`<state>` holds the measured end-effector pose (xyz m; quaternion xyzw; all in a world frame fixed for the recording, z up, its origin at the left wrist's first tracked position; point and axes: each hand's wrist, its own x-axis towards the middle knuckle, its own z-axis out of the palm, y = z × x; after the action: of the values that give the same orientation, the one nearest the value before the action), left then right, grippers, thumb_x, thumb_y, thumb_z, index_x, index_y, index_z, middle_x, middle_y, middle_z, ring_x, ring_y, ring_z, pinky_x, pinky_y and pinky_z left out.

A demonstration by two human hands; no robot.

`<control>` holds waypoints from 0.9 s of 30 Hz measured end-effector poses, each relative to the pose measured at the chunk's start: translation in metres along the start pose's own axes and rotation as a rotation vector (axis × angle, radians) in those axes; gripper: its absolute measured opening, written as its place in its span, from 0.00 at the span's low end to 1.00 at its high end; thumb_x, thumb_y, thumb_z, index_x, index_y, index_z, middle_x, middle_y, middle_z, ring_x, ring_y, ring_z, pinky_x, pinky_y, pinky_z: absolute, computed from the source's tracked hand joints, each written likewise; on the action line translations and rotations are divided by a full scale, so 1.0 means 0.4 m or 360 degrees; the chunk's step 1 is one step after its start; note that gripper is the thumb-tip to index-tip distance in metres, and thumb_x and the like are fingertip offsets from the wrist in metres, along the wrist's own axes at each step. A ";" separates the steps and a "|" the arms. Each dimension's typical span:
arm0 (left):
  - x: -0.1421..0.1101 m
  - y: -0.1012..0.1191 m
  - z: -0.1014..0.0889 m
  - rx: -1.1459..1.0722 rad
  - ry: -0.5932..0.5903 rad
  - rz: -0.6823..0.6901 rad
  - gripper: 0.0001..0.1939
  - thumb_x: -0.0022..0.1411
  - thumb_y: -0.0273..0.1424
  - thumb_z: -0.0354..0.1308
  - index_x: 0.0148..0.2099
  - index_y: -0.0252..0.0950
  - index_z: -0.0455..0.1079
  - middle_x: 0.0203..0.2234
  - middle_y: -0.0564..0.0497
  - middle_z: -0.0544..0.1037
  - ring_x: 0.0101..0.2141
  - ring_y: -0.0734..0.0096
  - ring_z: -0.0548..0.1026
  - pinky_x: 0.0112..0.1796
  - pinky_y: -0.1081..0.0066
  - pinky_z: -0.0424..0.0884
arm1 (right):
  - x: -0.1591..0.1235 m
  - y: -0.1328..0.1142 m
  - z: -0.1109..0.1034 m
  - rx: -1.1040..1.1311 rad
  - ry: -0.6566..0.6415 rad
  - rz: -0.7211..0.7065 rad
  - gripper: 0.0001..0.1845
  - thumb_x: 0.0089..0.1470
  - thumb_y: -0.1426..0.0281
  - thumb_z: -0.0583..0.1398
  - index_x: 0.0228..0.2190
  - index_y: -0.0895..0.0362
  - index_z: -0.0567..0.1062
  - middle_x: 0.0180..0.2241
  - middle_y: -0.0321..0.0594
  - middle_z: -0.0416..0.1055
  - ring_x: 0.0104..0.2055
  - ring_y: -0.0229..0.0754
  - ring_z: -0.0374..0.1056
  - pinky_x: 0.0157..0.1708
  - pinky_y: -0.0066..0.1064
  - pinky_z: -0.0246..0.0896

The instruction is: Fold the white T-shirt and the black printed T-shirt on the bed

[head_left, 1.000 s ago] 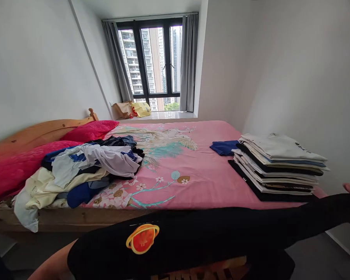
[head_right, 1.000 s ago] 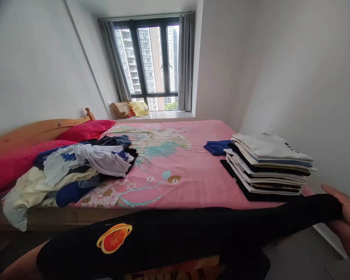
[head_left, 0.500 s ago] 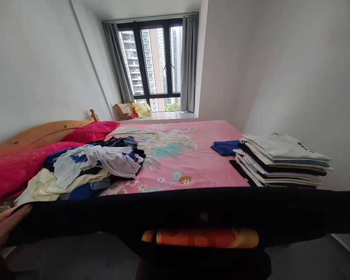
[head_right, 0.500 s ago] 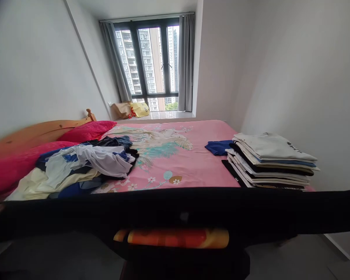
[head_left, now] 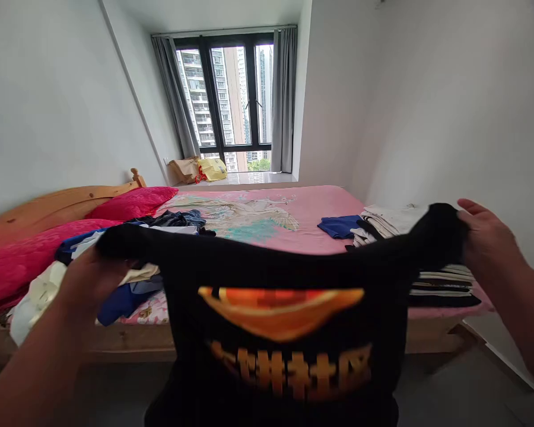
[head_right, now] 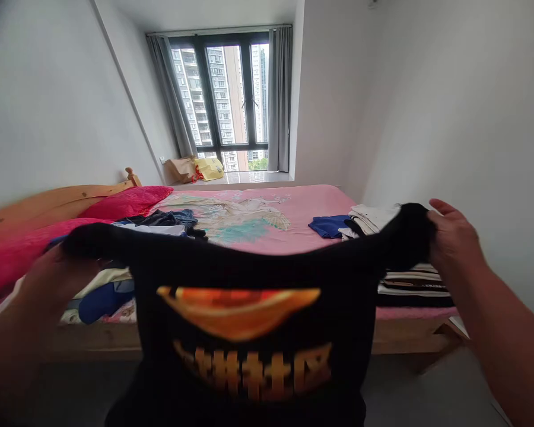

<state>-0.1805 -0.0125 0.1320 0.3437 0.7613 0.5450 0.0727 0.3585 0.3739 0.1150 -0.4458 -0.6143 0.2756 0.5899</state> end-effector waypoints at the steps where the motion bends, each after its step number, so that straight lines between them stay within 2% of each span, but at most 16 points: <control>1: 0.006 -0.013 0.030 -0.0156 0.0053 -0.0012 0.33 0.68 0.42 0.29 0.32 0.26 0.71 0.39 0.48 0.77 0.44 0.76 0.72 0.47 0.68 0.66 | 0.007 0.005 0.033 0.0104 -0.0099 0.0106 0.36 0.53 0.59 0.52 0.55 0.72 0.56 0.48 0.60 0.66 0.35 0.30 0.68 0.32 0.25 0.56; 3: 0.008 -0.061 0.111 -0.0443 0.0134 -0.0113 0.27 0.66 0.43 0.37 0.45 0.28 0.70 0.48 0.49 0.74 0.52 0.67 0.68 0.47 0.63 0.66 | -0.011 0.042 0.110 0.0277 -0.0291 0.0311 0.35 0.53 0.61 0.52 0.57 0.70 0.54 0.51 0.60 0.63 0.40 0.31 0.68 0.34 0.24 0.56; 4: -0.004 -0.097 0.159 -0.0505 0.0115 -0.0182 0.25 0.64 0.43 0.43 0.53 0.31 0.66 0.52 0.48 0.71 0.54 0.63 0.65 0.48 0.61 0.65 | -0.039 0.074 0.149 0.0294 -0.0367 0.0370 0.33 0.53 0.62 0.52 0.55 0.69 0.57 0.51 0.58 0.63 0.43 0.34 0.67 0.35 0.25 0.57; 5: -0.025 -0.140 0.208 -0.0481 0.0041 -0.0236 0.27 0.61 0.43 0.49 0.58 0.34 0.60 0.56 0.45 0.67 0.56 0.60 0.63 0.49 0.60 0.64 | -0.079 0.115 0.183 0.0283 -0.0453 0.0422 0.32 0.51 0.62 0.54 0.54 0.67 0.60 0.51 0.57 0.64 0.45 0.37 0.67 0.36 0.26 0.58; 6: -0.057 -0.189 0.254 -0.0349 -0.0108 -0.0269 0.32 0.58 0.42 0.54 0.61 0.35 0.56 0.58 0.41 0.64 0.56 0.58 0.63 0.51 0.59 0.63 | -0.130 0.162 0.212 0.0272 -0.0571 0.0500 0.31 0.49 0.62 0.56 0.53 0.65 0.62 0.50 0.55 0.66 0.47 0.40 0.66 0.37 0.29 0.60; 7: -0.098 -0.241 0.297 -0.0222 -0.0256 -0.0221 0.34 0.56 0.41 0.56 0.62 0.35 0.56 0.59 0.39 0.62 0.57 0.57 0.62 0.53 0.59 0.61 | -0.190 0.213 0.232 0.0257 -0.0757 0.0555 0.30 0.47 0.64 0.58 0.51 0.64 0.65 0.50 0.54 0.66 0.49 0.43 0.65 0.40 0.31 0.61; 9: -0.198 -0.342 0.362 0.0137 -0.0572 -0.0057 0.33 0.51 0.34 0.59 0.60 0.36 0.60 0.59 0.40 0.62 0.58 0.54 0.60 0.55 0.57 0.59 | -0.328 0.314 0.246 0.0168 -0.0931 0.0618 0.23 0.39 0.68 0.60 0.41 0.63 0.72 0.45 0.51 0.71 0.48 0.46 0.67 0.46 0.36 0.61; 10: -0.249 -0.387 0.382 0.0335 -0.0656 0.0073 0.32 0.49 0.29 0.59 0.59 0.37 0.62 0.59 0.41 0.62 0.60 0.54 0.57 0.57 0.55 0.55 | -0.400 0.359 0.241 0.0124 -0.1046 0.0566 0.21 0.38 0.70 0.59 0.39 0.61 0.74 0.43 0.48 0.72 0.48 0.47 0.67 0.49 0.38 0.60; 13: -0.376 -0.480 0.401 0.0916 -0.0714 0.0354 0.34 0.44 0.16 0.50 0.54 0.42 0.67 0.62 0.47 0.56 0.63 0.55 0.48 0.58 0.51 0.51 | -0.605 0.457 0.197 -0.0054 -0.1340 0.0351 0.26 0.35 0.74 0.53 0.40 0.55 0.75 0.43 0.41 0.72 0.49 0.48 0.67 0.54 0.43 0.56; 15: -0.424 -0.511 0.391 0.1220 -0.0663 0.0461 0.37 0.41 0.12 0.45 0.52 0.44 0.68 0.63 0.51 0.55 0.63 0.56 0.46 0.58 0.49 0.49 | -0.711 0.491 0.164 -0.0122 -0.1359 0.0231 0.29 0.34 0.74 0.51 0.40 0.50 0.76 0.46 0.37 0.71 0.52 0.48 0.64 0.57 0.42 0.52; 17: -0.446 -0.529 0.379 0.1420 -0.0591 0.0548 0.37 0.41 0.11 0.44 0.51 0.44 0.69 0.62 0.51 0.56 0.63 0.57 0.47 0.59 0.47 0.45 | -0.780 0.509 0.143 -0.0186 -0.1260 0.0186 0.30 0.33 0.73 0.50 0.41 0.49 0.75 0.47 0.37 0.70 0.54 0.48 0.63 0.58 0.42 0.51; 19: -0.449 -0.538 0.375 0.1514 -0.0528 0.0617 0.34 0.44 0.11 0.44 0.50 0.43 0.69 0.62 0.50 0.58 0.63 0.57 0.48 0.60 0.47 0.42 | -0.812 0.516 0.134 -0.0278 -0.1145 0.0166 0.29 0.32 0.72 0.51 0.40 0.51 0.75 0.45 0.39 0.71 0.52 0.50 0.64 0.57 0.43 0.53; 22: -0.437 -0.533 0.389 0.1514 -0.0418 0.0601 0.25 0.49 0.14 0.47 0.44 0.42 0.72 0.57 0.47 0.65 0.62 0.57 0.53 0.60 0.48 0.42 | -0.809 0.512 0.133 -0.0400 -0.1064 0.0108 0.20 0.35 0.69 0.52 0.33 0.52 0.76 0.38 0.40 0.73 0.46 0.51 0.67 0.51 0.45 0.60; 25: -0.426 -0.500 0.403 0.1344 -0.0277 0.0590 0.12 0.52 0.21 0.51 0.34 0.40 0.73 0.51 0.47 0.72 0.60 0.54 0.56 0.59 0.48 0.44 | -0.784 0.491 0.124 -0.0415 -0.0946 0.0078 0.13 0.38 0.67 0.55 0.28 0.52 0.75 0.34 0.40 0.73 0.41 0.51 0.68 0.46 0.46 0.62; 27: -0.431 -0.469 0.393 0.1103 -0.0192 0.0644 0.09 0.55 0.25 0.50 0.32 0.40 0.71 0.47 0.48 0.74 0.59 0.56 0.59 0.60 0.49 0.45 | -0.769 0.465 0.108 -0.0349 -0.0740 0.0141 0.10 0.39 0.63 0.57 0.26 0.53 0.74 0.35 0.41 0.73 0.42 0.52 0.68 0.47 0.47 0.62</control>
<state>-0.0575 -0.0258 -0.1405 0.5220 0.8114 0.2383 -0.1115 0.3290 0.1973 -0.1997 -0.4582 -0.7395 0.3280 0.3682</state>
